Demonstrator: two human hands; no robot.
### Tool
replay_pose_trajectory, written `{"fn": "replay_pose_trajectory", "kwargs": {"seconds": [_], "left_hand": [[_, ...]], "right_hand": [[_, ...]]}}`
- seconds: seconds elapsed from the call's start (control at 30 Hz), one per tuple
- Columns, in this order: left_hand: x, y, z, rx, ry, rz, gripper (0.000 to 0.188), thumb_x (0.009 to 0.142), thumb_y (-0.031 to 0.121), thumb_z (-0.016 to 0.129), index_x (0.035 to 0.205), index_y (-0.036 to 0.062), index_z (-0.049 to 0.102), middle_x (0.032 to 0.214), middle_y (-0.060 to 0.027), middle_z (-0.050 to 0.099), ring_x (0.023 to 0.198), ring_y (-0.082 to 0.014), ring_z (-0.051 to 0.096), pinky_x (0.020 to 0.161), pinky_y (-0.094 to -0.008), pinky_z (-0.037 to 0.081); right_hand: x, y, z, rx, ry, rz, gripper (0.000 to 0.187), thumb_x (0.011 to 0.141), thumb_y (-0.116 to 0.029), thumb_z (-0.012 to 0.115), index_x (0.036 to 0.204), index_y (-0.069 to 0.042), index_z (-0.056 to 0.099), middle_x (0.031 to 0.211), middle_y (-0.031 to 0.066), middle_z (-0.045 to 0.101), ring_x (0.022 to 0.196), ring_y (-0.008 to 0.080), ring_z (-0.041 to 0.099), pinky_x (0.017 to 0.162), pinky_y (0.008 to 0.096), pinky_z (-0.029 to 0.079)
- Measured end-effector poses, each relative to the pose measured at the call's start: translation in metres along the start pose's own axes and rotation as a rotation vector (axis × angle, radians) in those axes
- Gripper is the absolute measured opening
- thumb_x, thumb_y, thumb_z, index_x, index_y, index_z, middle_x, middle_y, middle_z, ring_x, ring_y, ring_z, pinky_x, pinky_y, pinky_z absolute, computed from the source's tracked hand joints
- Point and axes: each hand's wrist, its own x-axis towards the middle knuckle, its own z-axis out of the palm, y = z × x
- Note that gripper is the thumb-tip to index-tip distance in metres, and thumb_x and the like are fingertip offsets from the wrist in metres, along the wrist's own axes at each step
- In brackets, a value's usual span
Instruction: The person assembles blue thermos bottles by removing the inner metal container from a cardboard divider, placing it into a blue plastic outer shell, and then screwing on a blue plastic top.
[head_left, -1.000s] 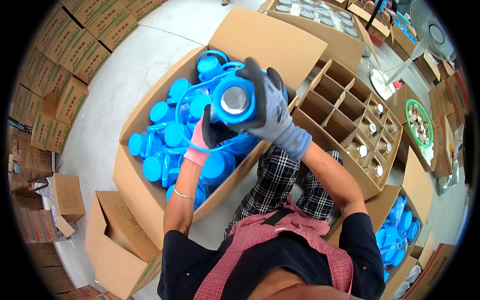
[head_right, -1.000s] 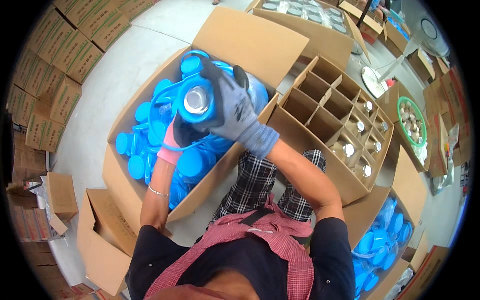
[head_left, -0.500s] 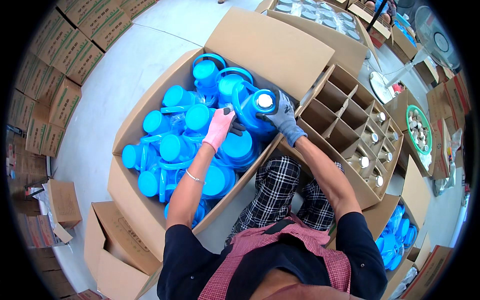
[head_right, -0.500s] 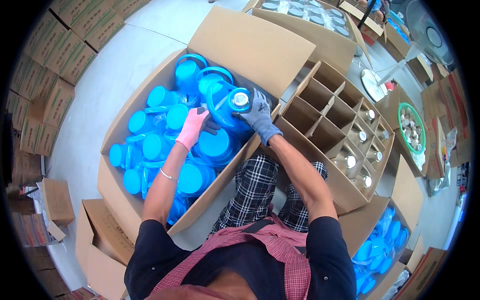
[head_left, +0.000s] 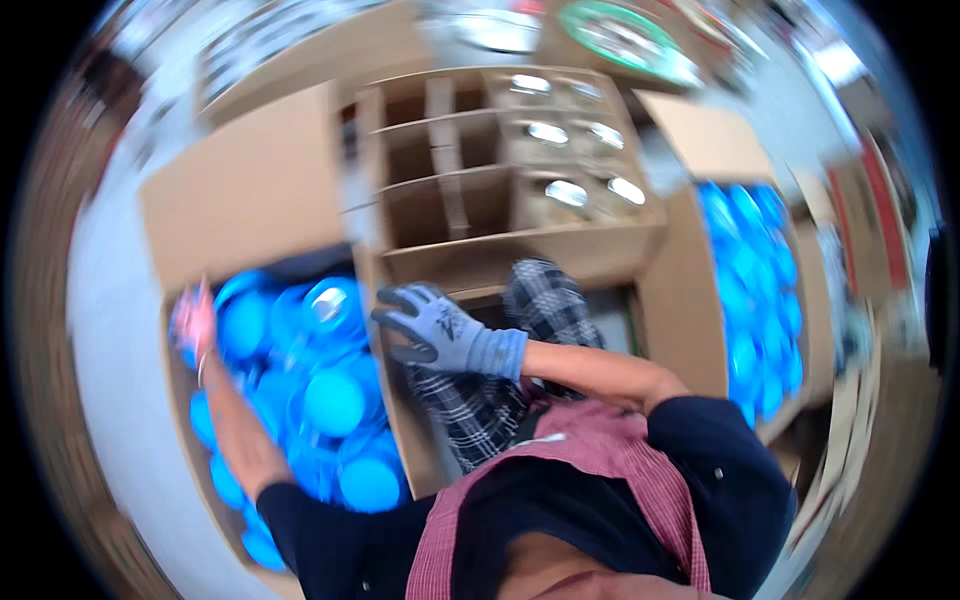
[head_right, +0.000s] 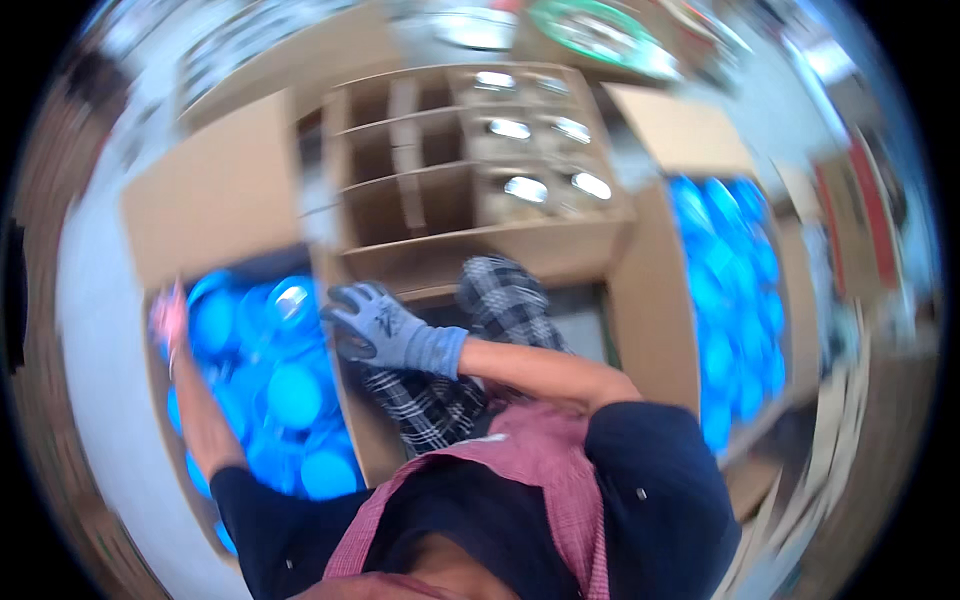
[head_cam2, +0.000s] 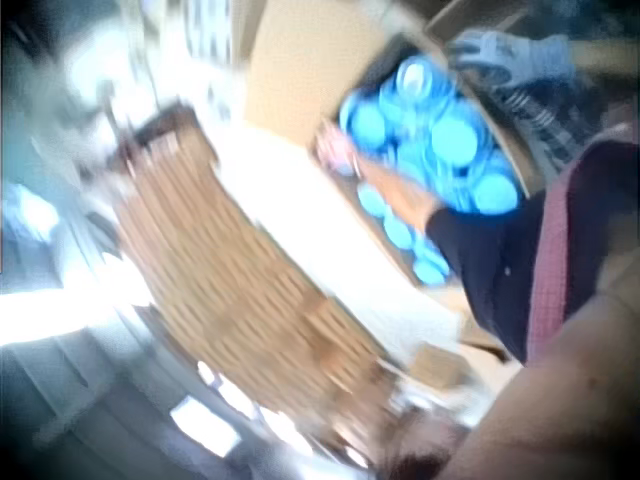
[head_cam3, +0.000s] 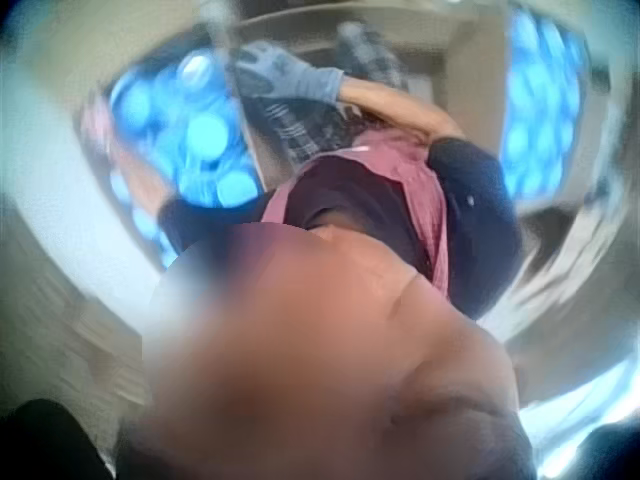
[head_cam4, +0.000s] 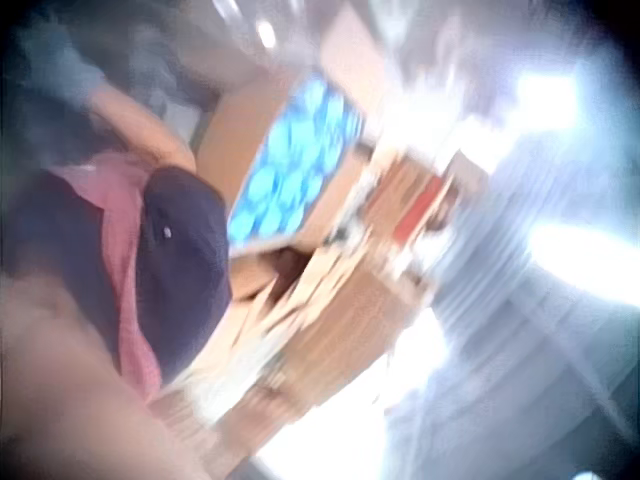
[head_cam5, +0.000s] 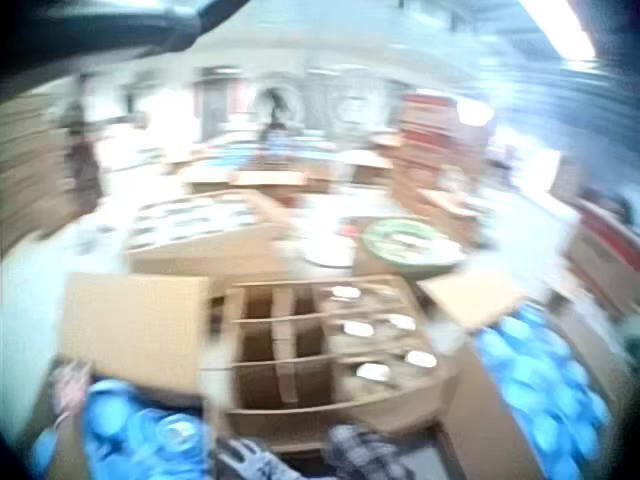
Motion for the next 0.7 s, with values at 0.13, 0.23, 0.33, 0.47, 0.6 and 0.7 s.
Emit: {"fn": "replay_pose_trajectory", "kwargs": {"seconds": [0.13,0.23,0.33,0.47,0.6,0.7], "left_hand": [[-0.055,-0.011,0.016,-0.165,-0.075,-0.156,0.060,0.093,0.062,0.035,0.140,0.0255,0.043,0.135,-0.0117,0.050,0.109,-0.0356,0.056,0.094,-0.0479,0.044],[-0.120,0.065,-0.137,-0.293,-0.286,-0.322,0.060,0.095,0.058,0.037,0.137,0.0154,0.047,0.134,-0.0166,0.049,0.121,-0.0314,0.049,0.100,-0.0459,0.040],[-0.172,0.018,-0.109,-0.552,-0.072,-0.379,0.059,0.096,0.053,0.041,0.137,0.0109,0.046,0.133,-0.0180,0.049,0.124,-0.0332,0.045,0.103,-0.0453,0.037],[-0.224,0.060,-0.217,-1.009,0.140,-0.299,0.052,0.098,0.039,0.045,0.135,0.0028,0.046,0.135,-0.0190,0.048,0.122,-0.0343,0.045,0.103,-0.0430,0.036],[-0.261,0.110,-0.311,-1.229,0.154,-0.223,0.046,0.098,0.028,0.049,0.134,-0.0007,0.047,0.136,-0.0198,0.047,0.125,-0.0347,0.045,0.104,-0.0413,0.036],[-0.268,0.146,-0.362,-1.319,0.119,-0.084,0.045,0.098,0.027,0.050,0.131,-0.0028,0.048,0.133,-0.0175,0.050,0.121,-0.0316,0.047,0.104,-0.0398,0.035]], "right_hand": [[-0.090,0.009,-0.092,-0.100,0.160,0.310,0.042,0.079,-0.021,0.066,0.116,-0.005,0.055,0.122,0.0204,0.051,0.111,0.0376,0.051,0.096,0.0468,0.040],[-0.177,-0.014,-0.149,-0.355,0.230,0.611,0.045,0.083,-0.022,0.067,0.123,-0.005,0.056,0.127,0.0193,0.051,0.116,0.0370,0.049,0.101,0.0432,0.040],[-0.217,-0.009,-0.212,-0.620,0.219,0.625,0.047,0.078,-0.017,0.068,0.122,-0.006,0.056,0.125,0.0193,0.051,0.117,0.0379,0.048,0.100,0.0459,0.040],[-0.370,0.048,-0.312,-1.059,0.576,0.960,0.064,0.074,-0.035,0.071,0.129,-0.008,0.050,0.131,0.0211,0.048,0.120,0.0405,0.046,0.098,0.0516,0.040],[-0.416,0.056,-0.374,-1.051,0.282,1.416,0.094,0.068,-0.043,0.078,0.146,-0.021,0.030,0.145,0.0187,0.032,0.132,0.0406,0.034,0.099,0.0599,0.037],[-0.426,0.063,-0.398,-0.982,0.056,1.238,0.104,0.062,-0.043,0.082,0.148,-0.024,0.027,0.143,0.0208,0.036,0.131,0.0411,0.036,0.103,0.0542,0.036]]}}
